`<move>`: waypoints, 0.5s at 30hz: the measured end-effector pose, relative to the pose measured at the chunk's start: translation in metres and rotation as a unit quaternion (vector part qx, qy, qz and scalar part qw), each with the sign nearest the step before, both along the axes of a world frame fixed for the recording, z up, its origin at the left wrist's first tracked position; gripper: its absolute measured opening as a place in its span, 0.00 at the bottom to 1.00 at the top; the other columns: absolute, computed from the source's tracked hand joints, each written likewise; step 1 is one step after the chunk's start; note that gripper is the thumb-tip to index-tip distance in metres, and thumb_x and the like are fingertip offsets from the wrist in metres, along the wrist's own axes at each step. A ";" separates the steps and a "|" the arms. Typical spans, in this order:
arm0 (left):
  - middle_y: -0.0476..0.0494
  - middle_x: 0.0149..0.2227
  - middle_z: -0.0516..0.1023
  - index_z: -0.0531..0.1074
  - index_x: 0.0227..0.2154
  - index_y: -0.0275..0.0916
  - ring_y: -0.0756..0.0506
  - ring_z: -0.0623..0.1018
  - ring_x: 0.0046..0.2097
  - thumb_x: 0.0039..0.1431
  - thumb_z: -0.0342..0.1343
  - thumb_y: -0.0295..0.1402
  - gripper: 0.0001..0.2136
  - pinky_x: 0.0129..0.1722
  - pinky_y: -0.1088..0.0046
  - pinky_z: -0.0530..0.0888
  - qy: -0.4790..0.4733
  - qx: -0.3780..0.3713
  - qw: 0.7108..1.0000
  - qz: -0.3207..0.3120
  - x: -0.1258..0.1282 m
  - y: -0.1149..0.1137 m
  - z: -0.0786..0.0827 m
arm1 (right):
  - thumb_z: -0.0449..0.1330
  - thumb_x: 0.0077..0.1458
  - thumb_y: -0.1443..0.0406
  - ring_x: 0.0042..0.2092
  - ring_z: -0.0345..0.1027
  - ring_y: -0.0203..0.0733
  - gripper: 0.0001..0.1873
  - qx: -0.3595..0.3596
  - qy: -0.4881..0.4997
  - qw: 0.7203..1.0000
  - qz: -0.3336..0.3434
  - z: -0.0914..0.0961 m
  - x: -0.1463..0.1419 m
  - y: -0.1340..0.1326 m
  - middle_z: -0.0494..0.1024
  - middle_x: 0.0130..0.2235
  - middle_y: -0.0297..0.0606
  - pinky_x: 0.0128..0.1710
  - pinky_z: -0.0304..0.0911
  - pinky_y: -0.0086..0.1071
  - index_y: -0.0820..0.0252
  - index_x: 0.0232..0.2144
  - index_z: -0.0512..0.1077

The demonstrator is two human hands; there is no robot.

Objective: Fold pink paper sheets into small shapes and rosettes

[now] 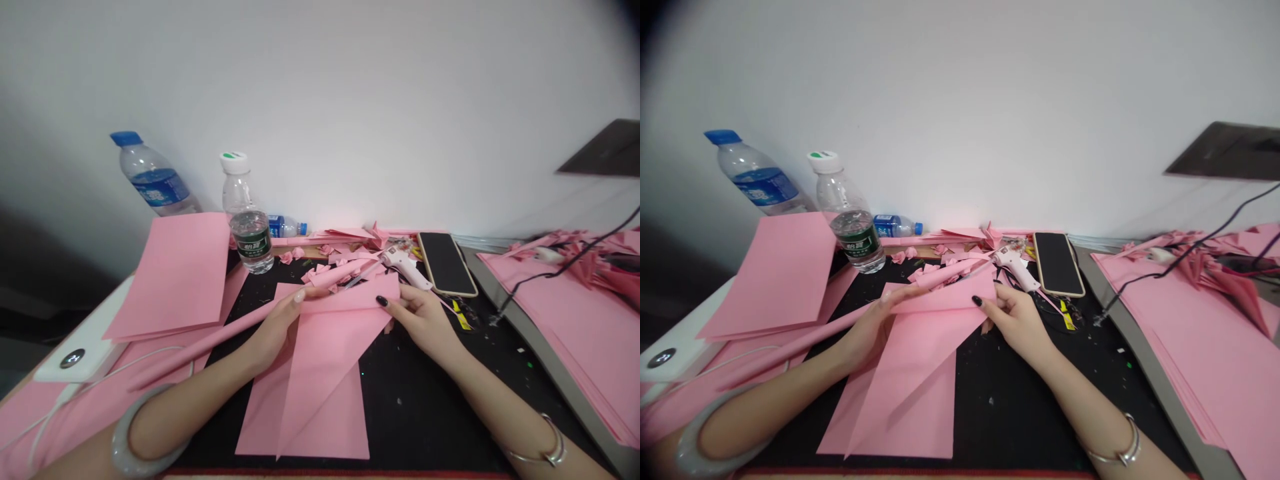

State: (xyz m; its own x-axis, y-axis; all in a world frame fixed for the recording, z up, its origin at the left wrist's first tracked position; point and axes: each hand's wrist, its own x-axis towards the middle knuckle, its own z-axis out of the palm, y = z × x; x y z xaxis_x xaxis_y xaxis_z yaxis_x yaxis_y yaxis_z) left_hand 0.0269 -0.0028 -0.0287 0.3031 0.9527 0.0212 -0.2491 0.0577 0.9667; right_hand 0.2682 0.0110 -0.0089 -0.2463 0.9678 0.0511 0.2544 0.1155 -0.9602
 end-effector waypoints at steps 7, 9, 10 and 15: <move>0.44 0.34 0.78 0.70 0.42 0.36 0.48 0.76 0.32 0.57 0.56 0.34 0.11 0.32 0.76 0.70 -0.010 -0.079 0.996 -0.048 0.004 -0.001 0.007 | 0.62 0.50 0.59 0.19 0.67 0.35 0.14 -0.061 0.076 0.995 0.014 -0.001 0.002 0.005 0.73 0.20 0.31 0.19 0.64 0.27 0.63 0.35 0.68; 0.44 0.34 0.78 0.68 0.44 0.35 0.49 0.76 0.31 0.57 0.56 0.33 0.13 0.30 0.76 0.70 -0.010 -0.086 0.995 -0.053 0.004 -0.001 0.008 | 0.64 0.47 0.60 0.22 0.69 0.35 0.14 -0.109 0.076 0.991 0.033 -0.001 0.007 0.007 0.74 0.24 0.34 0.22 0.67 0.27 0.64 0.32 0.69; 0.43 0.34 0.78 0.67 0.46 0.36 0.49 0.76 0.31 0.57 0.55 0.33 0.14 0.30 0.76 0.70 -0.010 -0.089 0.994 -0.058 0.004 -0.001 0.007 | 0.65 0.47 0.60 0.24 0.69 0.36 0.14 -0.132 0.077 0.987 0.039 -0.001 0.009 0.008 0.75 0.26 0.36 0.23 0.67 0.28 0.65 0.32 0.70; 0.40 0.41 0.77 0.65 0.51 0.37 0.46 0.77 0.37 0.58 0.54 0.33 0.17 0.36 0.72 0.71 -0.001 -0.066 0.992 -0.111 0.003 0.001 0.007 | 0.65 0.47 0.63 0.32 0.70 0.36 0.14 -0.176 0.102 0.977 0.061 0.004 0.018 0.010 0.76 0.34 0.38 0.30 0.67 0.27 0.64 0.36 0.72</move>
State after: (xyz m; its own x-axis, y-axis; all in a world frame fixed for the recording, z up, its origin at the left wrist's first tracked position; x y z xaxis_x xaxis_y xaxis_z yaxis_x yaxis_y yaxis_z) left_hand 0.0303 -0.0021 -0.0220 0.5054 0.8572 -0.0987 -0.2183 0.2377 0.9465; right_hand 0.2859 0.0214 -0.0046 -0.3800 0.8983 -0.2205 0.0586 -0.2145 -0.9750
